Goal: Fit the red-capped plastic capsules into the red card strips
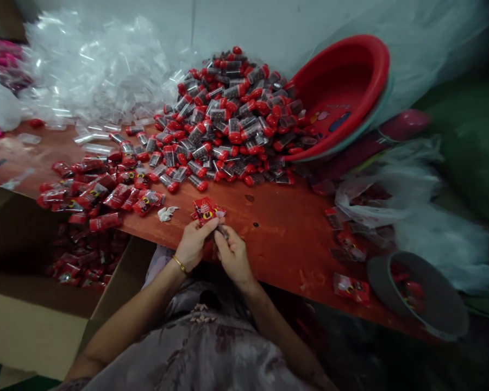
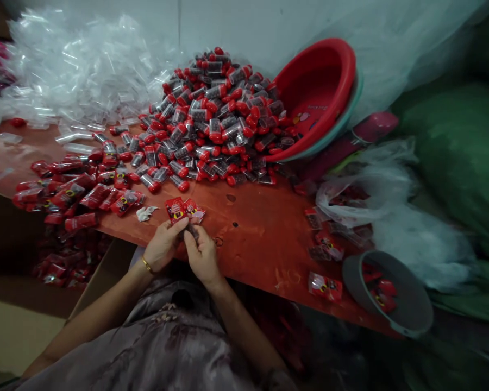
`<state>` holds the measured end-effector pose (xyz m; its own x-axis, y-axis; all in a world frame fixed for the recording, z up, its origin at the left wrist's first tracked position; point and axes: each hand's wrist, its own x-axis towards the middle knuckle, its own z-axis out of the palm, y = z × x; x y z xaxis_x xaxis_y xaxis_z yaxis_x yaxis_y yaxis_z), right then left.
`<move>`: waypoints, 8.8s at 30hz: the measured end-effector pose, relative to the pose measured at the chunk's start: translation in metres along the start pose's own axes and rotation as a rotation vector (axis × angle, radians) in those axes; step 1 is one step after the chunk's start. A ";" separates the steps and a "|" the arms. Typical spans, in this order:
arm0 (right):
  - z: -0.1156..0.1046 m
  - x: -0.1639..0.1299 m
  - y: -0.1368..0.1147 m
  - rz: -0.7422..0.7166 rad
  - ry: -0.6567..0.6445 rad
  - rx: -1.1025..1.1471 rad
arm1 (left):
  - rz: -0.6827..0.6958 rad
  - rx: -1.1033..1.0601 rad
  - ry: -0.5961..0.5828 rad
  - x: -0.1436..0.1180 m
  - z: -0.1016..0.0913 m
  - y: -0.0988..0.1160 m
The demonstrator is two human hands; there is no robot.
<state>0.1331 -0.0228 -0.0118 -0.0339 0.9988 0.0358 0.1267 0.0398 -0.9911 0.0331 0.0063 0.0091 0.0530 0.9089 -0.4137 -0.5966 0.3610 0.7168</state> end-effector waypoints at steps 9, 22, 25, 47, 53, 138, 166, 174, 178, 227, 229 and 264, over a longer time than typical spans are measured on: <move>0.005 0.008 -0.003 0.088 -0.016 0.162 | -0.058 0.031 -0.085 -0.005 -0.006 0.005; 0.039 0.136 -0.002 -0.292 -0.100 -0.963 | 0.116 -0.366 0.279 0.038 -0.089 0.104; 0.037 0.164 0.002 -0.201 -0.159 -1.207 | 0.247 -0.374 0.262 0.048 -0.096 0.120; -0.054 0.036 0.039 -0.302 0.270 -0.948 | 0.688 1.678 0.003 0.063 -0.049 0.002; -0.010 0.059 0.024 -0.128 0.124 -0.283 | 0.754 1.494 -0.003 0.044 -0.034 0.008; -0.030 -0.010 0.016 -0.004 0.148 -0.338 | -0.014 0.065 0.033 0.002 -0.002 -0.024; -0.082 0.152 0.021 -0.077 0.184 -1.181 | 0.081 -0.304 0.408 0.038 -0.079 0.087; -0.088 0.097 0.040 -0.131 0.121 -1.403 | 0.576 1.086 0.138 0.046 -0.046 0.019; -0.078 0.055 0.041 -0.111 0.110 -1.339 | 0.658 1.672 0.087 0.057 -0.038 0.000; -0.081 -0.006 0.014 -0.160 -0.003 -0.520 | -0.069 0.188 0.123 0.021 -0.010 0.014; -0.076 -0.013 0.008 -0.113 -0.027 -0.371 | -0.064 0.217 0.084 0.018 -0.010 0.013; -0.027 -0.009 0.025 -0.055 0.168 -0.306 | -0.141 0.153 -0.023 0.016 -0.008 -0.014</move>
<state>0.1634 -0.0301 -0.0336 0.1116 0.9847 0.1342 0.4215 0.0754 -0.9037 0.0357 0.0142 -0.0116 0.1472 0.8509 -0.5043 -0.4532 0.5113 0.7302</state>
